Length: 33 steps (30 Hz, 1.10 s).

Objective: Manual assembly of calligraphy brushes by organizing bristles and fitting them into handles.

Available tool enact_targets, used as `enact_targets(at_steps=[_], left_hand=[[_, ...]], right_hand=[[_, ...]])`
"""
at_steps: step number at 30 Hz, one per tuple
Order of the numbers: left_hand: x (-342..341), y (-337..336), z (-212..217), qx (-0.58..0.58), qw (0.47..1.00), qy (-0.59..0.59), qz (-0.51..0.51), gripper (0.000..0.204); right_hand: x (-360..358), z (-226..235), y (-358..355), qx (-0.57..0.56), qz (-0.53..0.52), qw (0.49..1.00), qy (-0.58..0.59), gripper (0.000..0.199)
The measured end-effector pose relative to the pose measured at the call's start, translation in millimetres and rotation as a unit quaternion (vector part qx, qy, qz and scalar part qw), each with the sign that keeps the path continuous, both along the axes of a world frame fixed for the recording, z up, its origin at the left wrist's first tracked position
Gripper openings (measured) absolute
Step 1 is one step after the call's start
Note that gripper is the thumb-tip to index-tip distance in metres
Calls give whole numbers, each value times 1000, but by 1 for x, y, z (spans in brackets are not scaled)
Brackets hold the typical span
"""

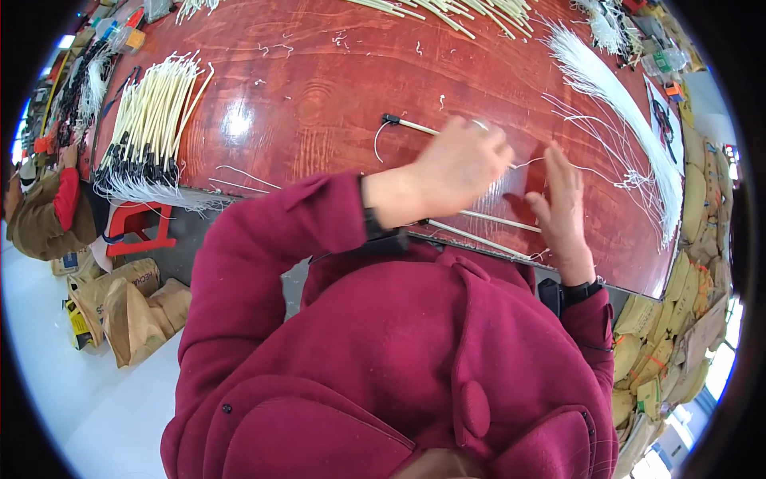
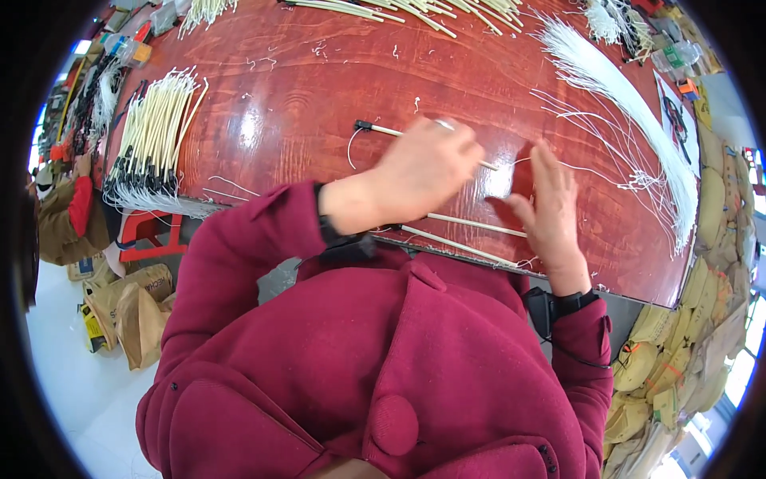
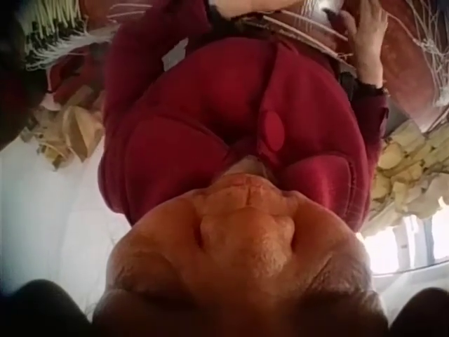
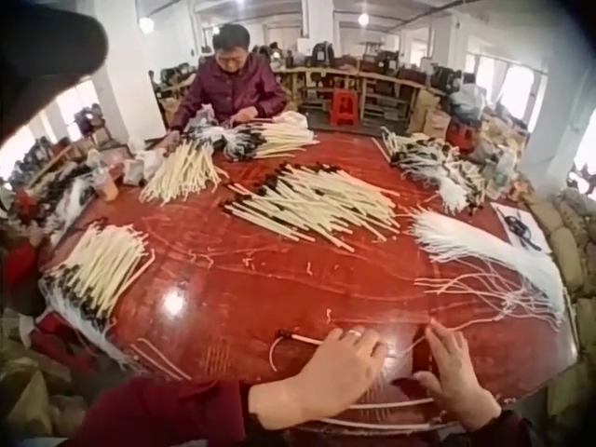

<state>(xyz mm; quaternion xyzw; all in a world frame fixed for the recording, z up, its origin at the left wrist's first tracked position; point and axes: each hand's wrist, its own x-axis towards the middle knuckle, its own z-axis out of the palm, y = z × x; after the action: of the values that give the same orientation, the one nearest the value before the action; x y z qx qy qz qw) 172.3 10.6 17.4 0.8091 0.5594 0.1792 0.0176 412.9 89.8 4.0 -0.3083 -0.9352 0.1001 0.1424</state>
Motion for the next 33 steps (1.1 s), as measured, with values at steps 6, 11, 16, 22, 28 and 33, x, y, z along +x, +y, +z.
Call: enact_targets(at_steps=[6,11,16,22,28,33], left_hand=[[-94,-41,-14,4,975,-86,206,24],[-92,-40,-11,-132,947,-228,181,23],[-98,-57,-12,-177,926,-292,163,28],[-208,-136,15,-265,920,-82,276,11],[-215,-162,52,-206,938,17,277,23],[-154,-41,27,-112,980,-56,157,27]], right_hand=[[-10,2,8,17,6,999,41,47],[-43,-5,7,1,55,996,69,22],[-26,1,12,-4,46,998,50,10],[43,15,15,-71,19,997,10,11],[76,29,23,-136,1,991,17,25],[54,15,75,-2,-73,996,45,42]])
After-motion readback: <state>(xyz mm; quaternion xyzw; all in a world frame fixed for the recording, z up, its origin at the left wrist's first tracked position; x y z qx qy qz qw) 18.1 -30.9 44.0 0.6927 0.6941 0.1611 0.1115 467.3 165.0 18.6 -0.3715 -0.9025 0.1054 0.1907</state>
